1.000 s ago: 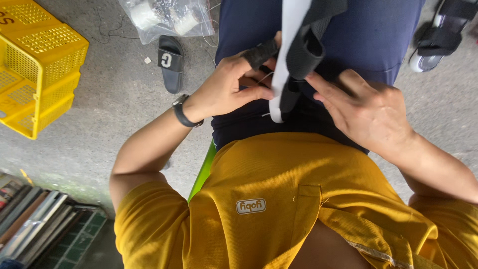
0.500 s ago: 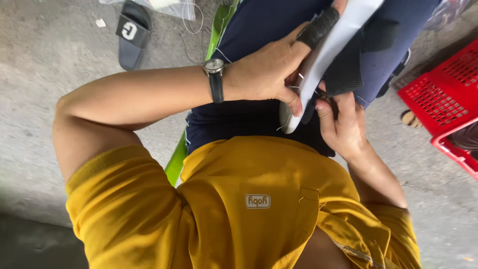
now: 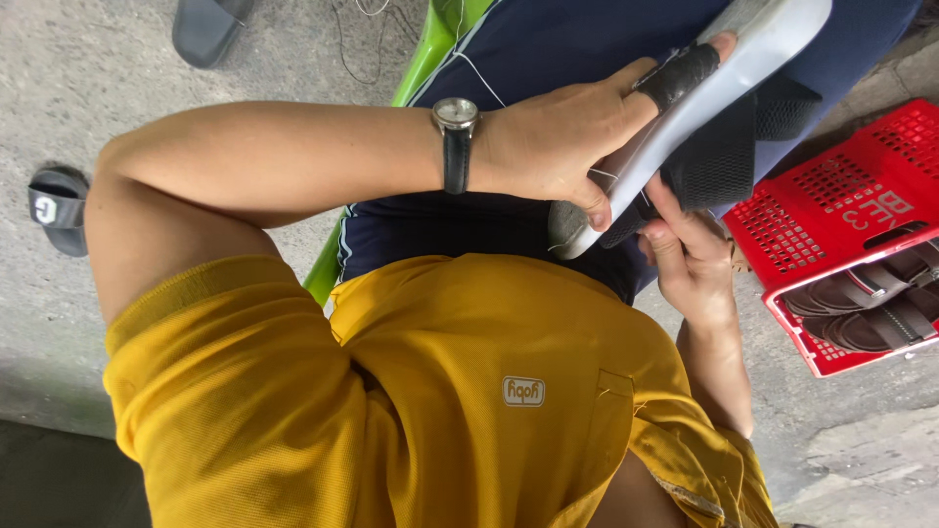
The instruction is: The person repairs a shoe by sewing a thread through the sole and upper parts using a needle and thread. The person pulls the thread tight through each hole made by the needle to secure the components together before checking their phone.
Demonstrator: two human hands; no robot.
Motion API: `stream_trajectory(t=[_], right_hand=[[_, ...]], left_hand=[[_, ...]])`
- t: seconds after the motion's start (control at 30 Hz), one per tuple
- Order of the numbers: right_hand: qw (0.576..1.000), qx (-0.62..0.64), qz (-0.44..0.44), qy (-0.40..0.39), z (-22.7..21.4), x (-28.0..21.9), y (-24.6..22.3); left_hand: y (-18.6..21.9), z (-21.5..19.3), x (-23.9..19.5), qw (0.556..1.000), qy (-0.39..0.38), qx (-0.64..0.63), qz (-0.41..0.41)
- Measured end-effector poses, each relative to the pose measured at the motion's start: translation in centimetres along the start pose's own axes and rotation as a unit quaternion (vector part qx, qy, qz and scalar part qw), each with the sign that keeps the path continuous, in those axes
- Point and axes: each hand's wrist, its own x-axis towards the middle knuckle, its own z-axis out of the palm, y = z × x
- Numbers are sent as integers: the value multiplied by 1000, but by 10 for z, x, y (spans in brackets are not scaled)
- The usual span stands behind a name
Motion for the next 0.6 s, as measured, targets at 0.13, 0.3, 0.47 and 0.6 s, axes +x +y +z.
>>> stream_trajectory(t=[0.13, 0.3, 0.47, 0.6], right_hand=[[993, -105, -27, -56, -7, -1, -1], [977, -173, -125, -3, 4, 0, 16], [978, -166, -114, 44, 14, 9, 14], [986, -166, -27, 18, 8, 4, 0]], left_hand=[[16, -17, 3, 1000, -21, -7, -17], [8, -21, 5, 999, -22, 20, 16], [16, -19, 6, 999, -30, 19, -19], [29, -11, -9, 993, 35, 112, -21]])
